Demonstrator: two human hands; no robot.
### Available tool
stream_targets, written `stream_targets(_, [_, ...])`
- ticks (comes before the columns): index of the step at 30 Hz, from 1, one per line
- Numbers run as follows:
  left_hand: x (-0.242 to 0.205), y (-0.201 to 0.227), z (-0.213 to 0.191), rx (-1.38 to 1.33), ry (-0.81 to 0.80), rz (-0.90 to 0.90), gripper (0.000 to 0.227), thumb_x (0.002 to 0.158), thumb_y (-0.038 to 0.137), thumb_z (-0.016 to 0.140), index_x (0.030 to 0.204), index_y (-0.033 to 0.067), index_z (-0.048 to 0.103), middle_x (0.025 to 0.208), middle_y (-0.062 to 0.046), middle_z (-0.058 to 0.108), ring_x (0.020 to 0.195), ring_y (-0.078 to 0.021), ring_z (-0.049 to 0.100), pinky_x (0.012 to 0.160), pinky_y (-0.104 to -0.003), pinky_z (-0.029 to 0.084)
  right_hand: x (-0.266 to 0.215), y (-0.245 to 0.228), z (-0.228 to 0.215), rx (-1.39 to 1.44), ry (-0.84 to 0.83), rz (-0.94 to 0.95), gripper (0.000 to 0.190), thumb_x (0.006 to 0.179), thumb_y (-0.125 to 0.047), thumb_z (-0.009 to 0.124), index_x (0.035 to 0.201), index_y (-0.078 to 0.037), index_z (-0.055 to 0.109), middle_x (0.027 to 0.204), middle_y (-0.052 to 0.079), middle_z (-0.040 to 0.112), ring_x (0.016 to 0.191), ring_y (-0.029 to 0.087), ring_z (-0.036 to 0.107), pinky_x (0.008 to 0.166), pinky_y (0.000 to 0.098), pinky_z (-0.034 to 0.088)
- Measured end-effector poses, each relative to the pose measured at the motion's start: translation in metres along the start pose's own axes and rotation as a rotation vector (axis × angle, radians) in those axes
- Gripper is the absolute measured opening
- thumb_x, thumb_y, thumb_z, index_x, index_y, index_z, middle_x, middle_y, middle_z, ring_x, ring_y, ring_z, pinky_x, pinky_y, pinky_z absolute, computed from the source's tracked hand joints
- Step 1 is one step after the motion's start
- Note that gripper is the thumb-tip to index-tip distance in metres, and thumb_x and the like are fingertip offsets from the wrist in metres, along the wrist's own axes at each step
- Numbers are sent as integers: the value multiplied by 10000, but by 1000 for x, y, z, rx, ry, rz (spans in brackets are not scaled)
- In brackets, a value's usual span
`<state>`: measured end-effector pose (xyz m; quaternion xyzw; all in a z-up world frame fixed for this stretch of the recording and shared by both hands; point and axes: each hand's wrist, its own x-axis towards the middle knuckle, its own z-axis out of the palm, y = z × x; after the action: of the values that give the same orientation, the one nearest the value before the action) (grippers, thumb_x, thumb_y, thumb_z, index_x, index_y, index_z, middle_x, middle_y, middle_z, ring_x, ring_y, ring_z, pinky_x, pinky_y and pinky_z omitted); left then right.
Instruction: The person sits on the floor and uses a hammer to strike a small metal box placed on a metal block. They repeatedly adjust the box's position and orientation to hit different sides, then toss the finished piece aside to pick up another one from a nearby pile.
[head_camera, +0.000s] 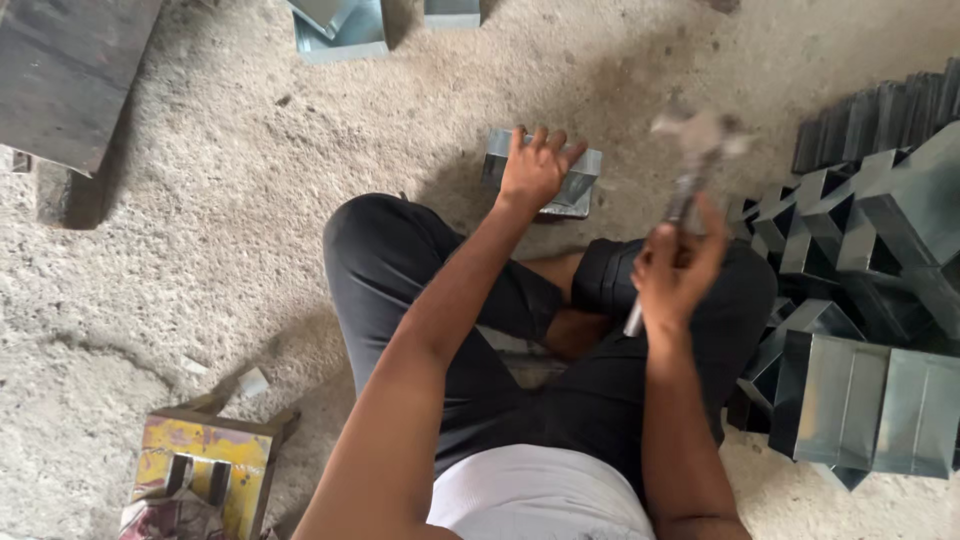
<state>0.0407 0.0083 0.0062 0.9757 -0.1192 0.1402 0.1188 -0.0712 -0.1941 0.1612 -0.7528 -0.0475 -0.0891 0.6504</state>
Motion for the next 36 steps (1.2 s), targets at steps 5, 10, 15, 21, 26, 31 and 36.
stream_targets(5, [0,11,-18,93,10,-25,265,960,200,526,1183,133,652,1161,-57,673,1108,-246,611,1000,-541,413,7,-22,-27,77,111,-302,366,1253,-192,524,1534,-188,290,780,73,548,494,71,488,482,245,400])
stream_targets(10, [-11,14,-13,65,79,-53,248,957,194,546,1174,137,651,1165,-44,673,1103,-249,612,969,-522,422,19,14,-13,-366,114,-549,316,1216,-203,535,1479,-171,363,938,162,613,685,201,597,607,299,489])
stream_targets(15, [-9,20,-16,96,85,-41,264,933,190,553,1172,148,656,1108,-31,674,1051,-249,614,958,-531,424,32,7,-14,-620,-252,-6,446,1065,-200,622,1470,-38,528,792,125,678,687,252,678,608,388,523])
stream_targets(21, [-17,20,-11,81,69,-59,198,953,176,558,1120,151,661,1075,-22,671,1060,-240,612,961,-523,423,13,2,-20,-427,42,-68,401,1138,-208,550,1505,-91,442,900,223,663,736,316,644,667,420,494])
stream_targets(26, [-6,21,-18,120,145,-51,238,917,178,564,1128,148,670,1073,-20,676,1057,-243,602,940,-508,417,16,32,-1,-638,-213,-236,316,1182,-286,587,1448,-128,520,954,117,705,912,115,716,682,279,523])
stream_targets(31, [-13,22,-24,43,201,-133,211,929,151,565,1112,153,671,1092,-16,677,1048,-253,602,938,-514,409,2,9,0,-177,-179,296,464,1077,-220,561,1522,-182,437,700,28,547,481,65,468,392,242,363])
stream_targets(36, [-23,20,-4,-462,425,-397,315,775,48,617,1087,89,617,1046,-122,637,1052,-385,575,1002,-546,417,-17,-49,7,98,-217,88,472,1112,-129,515,1553,-173,351,738,35,546,476,54,455,389,224,353])
